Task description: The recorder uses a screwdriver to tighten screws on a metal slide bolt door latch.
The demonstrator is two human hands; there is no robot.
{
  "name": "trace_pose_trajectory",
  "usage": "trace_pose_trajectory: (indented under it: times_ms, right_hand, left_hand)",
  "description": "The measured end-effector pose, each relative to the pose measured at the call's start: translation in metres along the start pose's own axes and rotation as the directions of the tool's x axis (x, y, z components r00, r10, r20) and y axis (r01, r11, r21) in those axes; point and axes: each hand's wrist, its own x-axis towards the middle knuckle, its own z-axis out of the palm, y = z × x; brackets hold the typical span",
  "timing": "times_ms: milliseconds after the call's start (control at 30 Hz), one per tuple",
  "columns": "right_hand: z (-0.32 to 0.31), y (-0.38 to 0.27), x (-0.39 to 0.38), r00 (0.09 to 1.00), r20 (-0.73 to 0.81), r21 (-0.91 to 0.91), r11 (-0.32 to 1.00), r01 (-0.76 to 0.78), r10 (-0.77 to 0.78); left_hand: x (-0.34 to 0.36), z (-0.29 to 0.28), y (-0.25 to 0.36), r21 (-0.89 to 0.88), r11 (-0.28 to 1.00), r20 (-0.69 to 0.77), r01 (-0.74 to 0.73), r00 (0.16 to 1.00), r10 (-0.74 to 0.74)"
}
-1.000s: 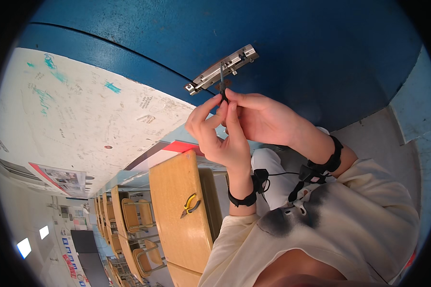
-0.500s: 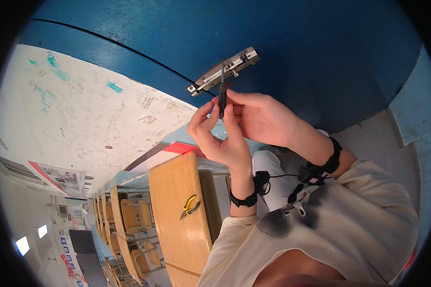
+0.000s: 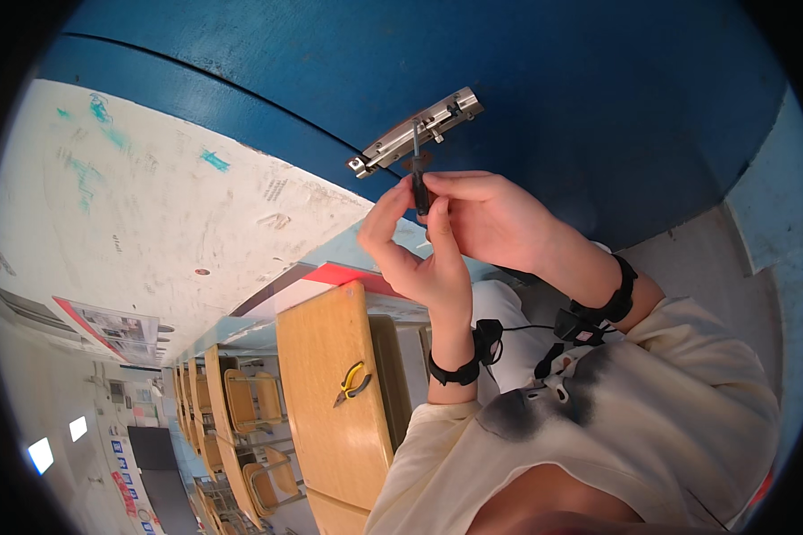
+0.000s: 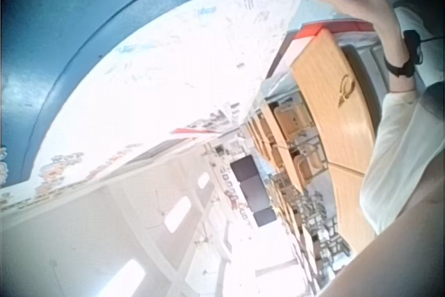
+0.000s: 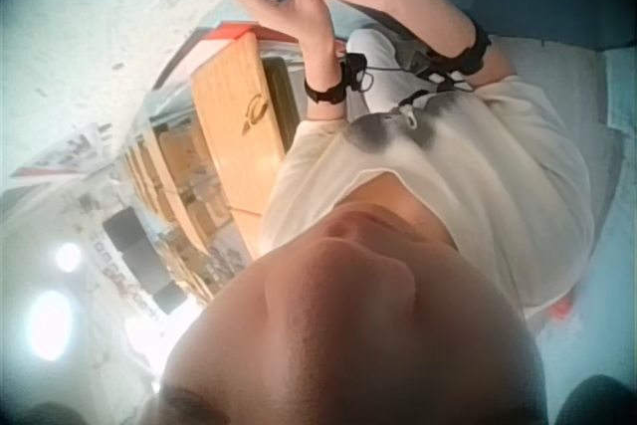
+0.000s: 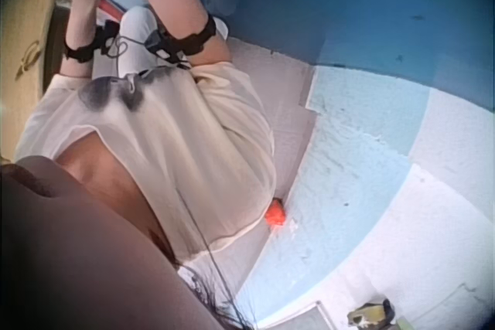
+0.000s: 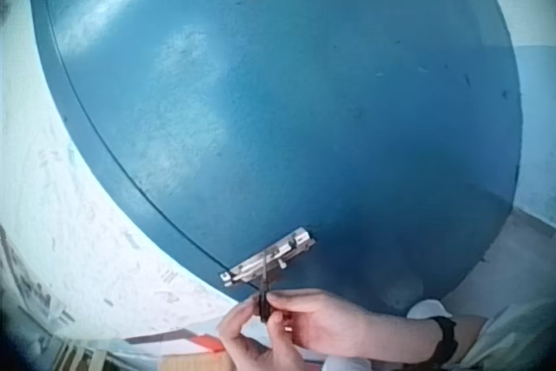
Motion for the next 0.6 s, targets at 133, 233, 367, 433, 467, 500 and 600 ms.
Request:
trace_pose_trajectory:
  times_ms: [133, 233, 367, 433, 467, 500, 600]
  right_hand:
    - [-0.0058, 0.0004, -0.0014, 1.000, -0.012, 0.033, 0.999, -0.003, 0.003]
    - [-0.0045, 0.0002, -0.0008, 1.000, 0.015, 0.081, 0.996, -0.029, 0.028]
    - [-0.0049, 0.0023, -0.0008, 0.997, 0.073, 0.076, 0.997, -0.015, 0.009]
    - [-0.0097, 0.0046, 0.0016, 0.998, 0.066, 0.066, 0.998, 0.007, -0.011]
    - [-0.0094, 0.0055, 0.0024, 0.998, 0.061, 0.056, 0.998, 0.026, -0.029]
    - [-0.0074, 0.0045, 0.0014, 0.998, 0.061, 0.056, 0.998, 0.025, -0.028]
    - [-0.0009, 0.0019, -0.0015, 0.999, 0.007, 0.037, 0.998, -0.052, 0.052]
  left_hand:
    - [0.0005, -0.0009, -0.0034, -0.062, 0.998, -0.001, 0.028, 1.000, -0.028]
    - [-0.0008, -0.0011, -0.0022, -0.058, 0.995, -0.037, 0.079, 0.996, -0.081]
    - [-0.0024, -0.0043, -0.0051, 0.009, 0.992, -0.064, 0.127, 0.990, -0.126]
    - [-0.0031, -0.0073, -0.0051, 0.172, 0.982, -0.006, 0.078, 0.997, -0.079]
    - [-0.0025, -0.0075, -0.0040, 0.173, 0.982, -0.007, 0.079, 0.997, -0.079]
    - [-0.0017, -0.0073, -0.0020, 0.152, 0.983, -0.024, 0.097, 0.995, -0.095]
    - [-0.0019, -0.0054, -0.0020, 0.080, 0.988, -0.074, 0.130, 0.989, -0.124]
